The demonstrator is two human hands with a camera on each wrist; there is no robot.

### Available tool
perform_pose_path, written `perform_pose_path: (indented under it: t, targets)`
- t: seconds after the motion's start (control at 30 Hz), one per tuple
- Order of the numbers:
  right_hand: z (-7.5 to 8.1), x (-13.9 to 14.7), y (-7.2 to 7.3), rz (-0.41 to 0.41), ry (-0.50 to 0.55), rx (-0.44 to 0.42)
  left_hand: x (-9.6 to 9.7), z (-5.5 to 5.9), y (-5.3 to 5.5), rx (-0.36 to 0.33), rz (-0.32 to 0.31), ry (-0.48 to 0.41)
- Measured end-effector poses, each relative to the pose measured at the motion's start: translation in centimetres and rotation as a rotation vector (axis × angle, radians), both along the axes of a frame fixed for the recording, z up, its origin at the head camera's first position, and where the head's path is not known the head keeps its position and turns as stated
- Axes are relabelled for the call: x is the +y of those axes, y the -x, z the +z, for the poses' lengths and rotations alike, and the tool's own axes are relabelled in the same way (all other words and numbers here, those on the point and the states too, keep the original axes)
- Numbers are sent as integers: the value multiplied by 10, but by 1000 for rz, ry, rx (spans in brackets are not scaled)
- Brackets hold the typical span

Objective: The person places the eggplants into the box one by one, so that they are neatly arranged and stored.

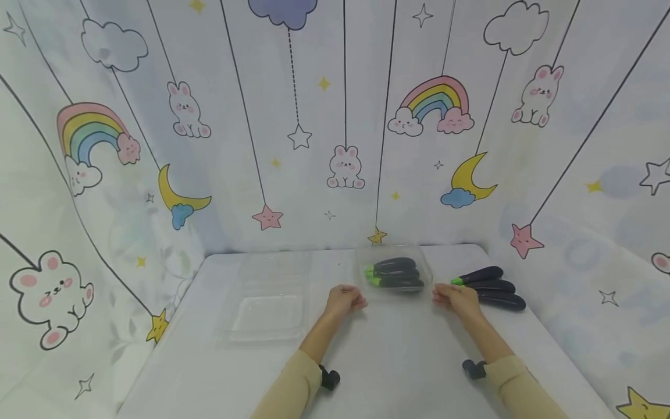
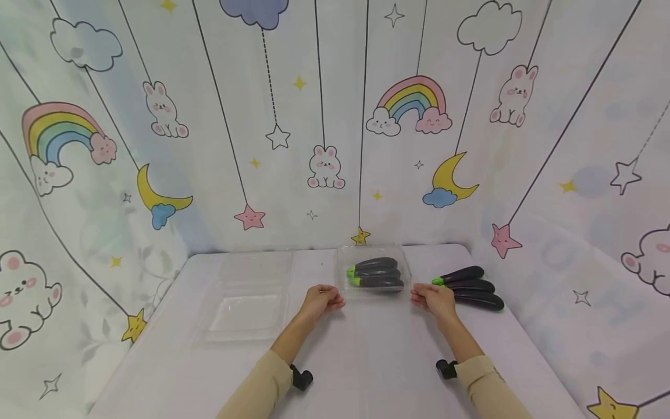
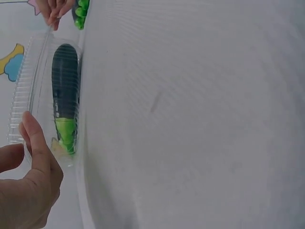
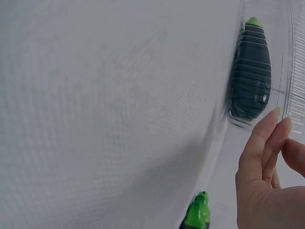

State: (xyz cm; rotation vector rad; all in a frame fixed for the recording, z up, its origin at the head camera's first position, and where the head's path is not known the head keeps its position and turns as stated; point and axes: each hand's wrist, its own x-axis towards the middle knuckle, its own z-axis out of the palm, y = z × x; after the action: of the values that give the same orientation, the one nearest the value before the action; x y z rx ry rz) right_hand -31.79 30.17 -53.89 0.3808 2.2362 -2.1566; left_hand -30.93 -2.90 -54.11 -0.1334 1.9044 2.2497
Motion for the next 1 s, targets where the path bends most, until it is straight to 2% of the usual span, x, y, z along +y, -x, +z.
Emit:
perform_pose_path:
  t: [0.1, 0.2, 0.37, 0.5, 0.63, 0.73, 0.87, 1.0]
  targets:
    - [0, -1, -3, -4, -4, 17, -1, -2, -2, 1, -3, 16]
    - [0, 0, -7, -13, -52, 39, -3, -2, -6, 12, 0, 46]
    - [2, 6, -15, -33, -203, 78, -10, 5, -20, 49, 17, 84]
    - [6, 14, -23, -42, -395, 151, -22, 16, -34, 136, -17, 128]
    - [8, 20, -29, -41, -682, 274, -44, 25, -48, 231, -47, 198]
    - [8, 25, -30, -57, -838, 374, -66, 28, -56, 269, -31, 258]
    - [5, 33, -31, -78, -916, 471, -95, 31, -63, 283, 18, 313]
    - [0, 43, -33, -96, -957, 510, -122, 37, -69, 303, 88, 356]
